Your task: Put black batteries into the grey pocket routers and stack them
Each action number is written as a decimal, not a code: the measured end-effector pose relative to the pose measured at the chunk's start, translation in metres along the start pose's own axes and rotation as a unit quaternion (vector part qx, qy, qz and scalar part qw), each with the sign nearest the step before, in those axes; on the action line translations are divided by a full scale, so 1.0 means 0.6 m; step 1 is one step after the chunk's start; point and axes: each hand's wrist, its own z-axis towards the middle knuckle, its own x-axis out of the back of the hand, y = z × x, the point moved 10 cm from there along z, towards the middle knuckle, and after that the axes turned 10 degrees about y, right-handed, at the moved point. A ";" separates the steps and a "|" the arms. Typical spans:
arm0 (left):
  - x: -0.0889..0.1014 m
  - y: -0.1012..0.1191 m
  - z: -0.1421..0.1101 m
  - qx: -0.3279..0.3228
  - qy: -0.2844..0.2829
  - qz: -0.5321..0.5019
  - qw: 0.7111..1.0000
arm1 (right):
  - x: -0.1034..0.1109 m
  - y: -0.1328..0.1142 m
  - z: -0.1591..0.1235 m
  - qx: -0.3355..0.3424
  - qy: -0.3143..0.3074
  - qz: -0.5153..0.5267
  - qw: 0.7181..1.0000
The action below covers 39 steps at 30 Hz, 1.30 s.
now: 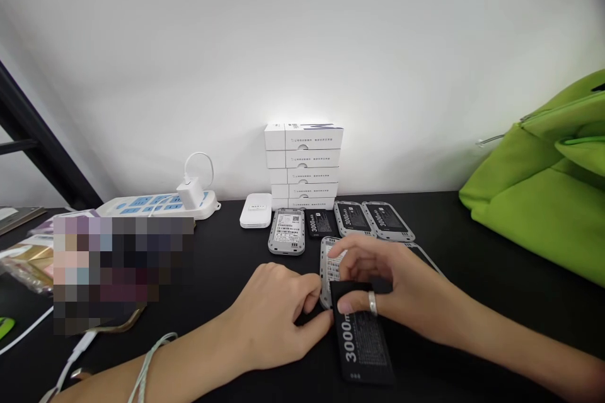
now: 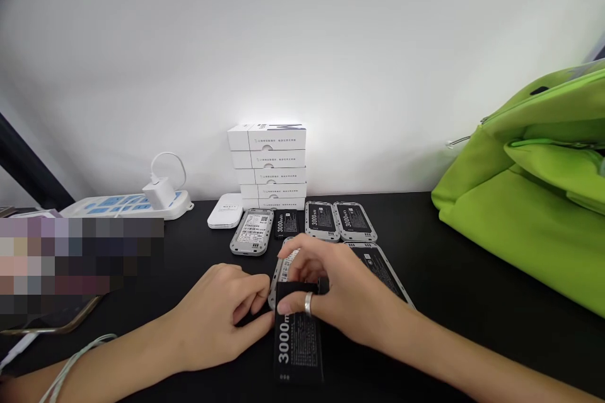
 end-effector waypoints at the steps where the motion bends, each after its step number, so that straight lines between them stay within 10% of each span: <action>1: 0.000 0.000 0.000 0.002 -0.001 0.001 1.000 | 0.006 0.003 0.006 -0.018 -0.001 0.049 0.999; 9: 0.001 0.005 0.001 -0.003 -0.008 0.000 1.000 | 0.114 0.028 0.081 -0.034 0.156 0.091 0.983; 17: -0.001 0.001 0.002 0.006 -0.012 0.016 1.000 | 0.055 0.029 0.077 0.009 0.106 0.069 0.992; 24: -0.005 -0.001 0.001 -0.001 -0.017 0.008 1.000 | 0.098 0.025 0.084 0.013 0.142 0.074 0.987; 39: -0.005 0.005 0.003 -0.010 -0.012 0.011 1.000 | 0.059 0.016 0.060 0.032 0.159 0.148 0.976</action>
